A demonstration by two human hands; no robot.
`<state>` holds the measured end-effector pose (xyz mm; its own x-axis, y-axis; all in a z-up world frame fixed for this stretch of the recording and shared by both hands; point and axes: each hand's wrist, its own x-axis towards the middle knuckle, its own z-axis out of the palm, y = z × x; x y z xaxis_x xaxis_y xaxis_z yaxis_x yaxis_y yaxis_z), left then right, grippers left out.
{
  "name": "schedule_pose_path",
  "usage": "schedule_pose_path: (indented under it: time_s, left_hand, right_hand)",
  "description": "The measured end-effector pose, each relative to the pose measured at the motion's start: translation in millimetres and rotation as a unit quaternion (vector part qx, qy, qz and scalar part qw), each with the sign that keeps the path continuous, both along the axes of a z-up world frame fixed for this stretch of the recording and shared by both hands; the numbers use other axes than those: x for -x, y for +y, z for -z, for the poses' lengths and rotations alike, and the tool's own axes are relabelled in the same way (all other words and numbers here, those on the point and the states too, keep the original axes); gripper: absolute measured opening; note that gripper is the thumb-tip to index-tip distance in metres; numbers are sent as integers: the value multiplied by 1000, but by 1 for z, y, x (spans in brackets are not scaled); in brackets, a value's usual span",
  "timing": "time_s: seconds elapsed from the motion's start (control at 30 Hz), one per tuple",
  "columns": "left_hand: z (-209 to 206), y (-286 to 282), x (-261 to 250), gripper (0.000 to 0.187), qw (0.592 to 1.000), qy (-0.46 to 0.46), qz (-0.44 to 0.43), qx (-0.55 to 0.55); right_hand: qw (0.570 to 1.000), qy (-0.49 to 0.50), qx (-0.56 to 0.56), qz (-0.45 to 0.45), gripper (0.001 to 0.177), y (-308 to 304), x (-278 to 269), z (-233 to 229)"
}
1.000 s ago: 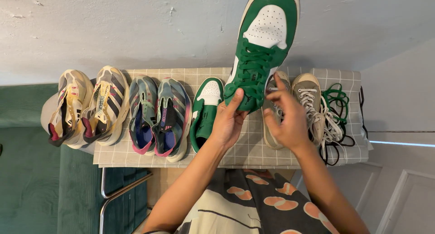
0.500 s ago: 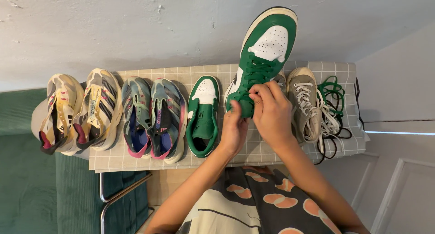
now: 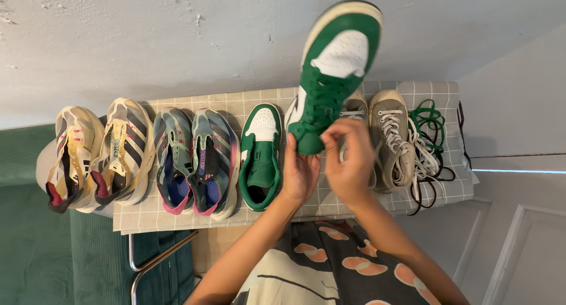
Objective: The person removes a green shoelace from a green and white sneaker and then re-laces the same shoe by threading the lace through the eyelets and tying a bow. The person repeats the process on the matching sneaker, completing the lacing on both shoes.
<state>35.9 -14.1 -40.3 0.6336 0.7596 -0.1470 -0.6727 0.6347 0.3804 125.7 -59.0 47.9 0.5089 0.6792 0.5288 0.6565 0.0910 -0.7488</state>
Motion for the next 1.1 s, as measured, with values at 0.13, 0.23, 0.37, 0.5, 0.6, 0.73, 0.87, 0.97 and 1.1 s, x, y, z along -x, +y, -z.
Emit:
schedule_pose_path:
  time_s: [0.13,0.23,0.37,0.5,0.6,0.73,0.87,0.97,1.1]
  left_hand:
    - [-8,6,3,50,999,-35,-21,9]
    - [-13,3,1,44,999,-28,-11,17]
    - [-22,6,-2,45,998,-4,-2,63]
    - [-28,11,-7,35,997,28,-26,73]
    - [-32,12,-8,34,997,6,-26,69]
    - [-36,11,-5,41,998,-12,-14,60]
    - [-35,11,-5,46,997,14,-3,73]
    - [-33,14,-2,49,998,-18,0,61]
    - [-35,18,0,49,999,-7,4,40]
  right_hand:
    - [961,273,-21,-46,17,2,-22,0]
    - [975,216,-5,-58,12,-2,-27,-1]
    - [993,114,1,-44,15,-1,-22,-9]
    - [998,55,4,-15,15,2,-17,-16]
    - [995,77,50,-26,12,6,-16,-18]
    - [994,-16,108,-9,12,10,-19,-16]
    - [994,-17,105,-27,14,11,-25,-14]
    - [994,-6,102,-36,15,11,-26,-12]
    - [986,94,126,-49,11,12,-32,-15]
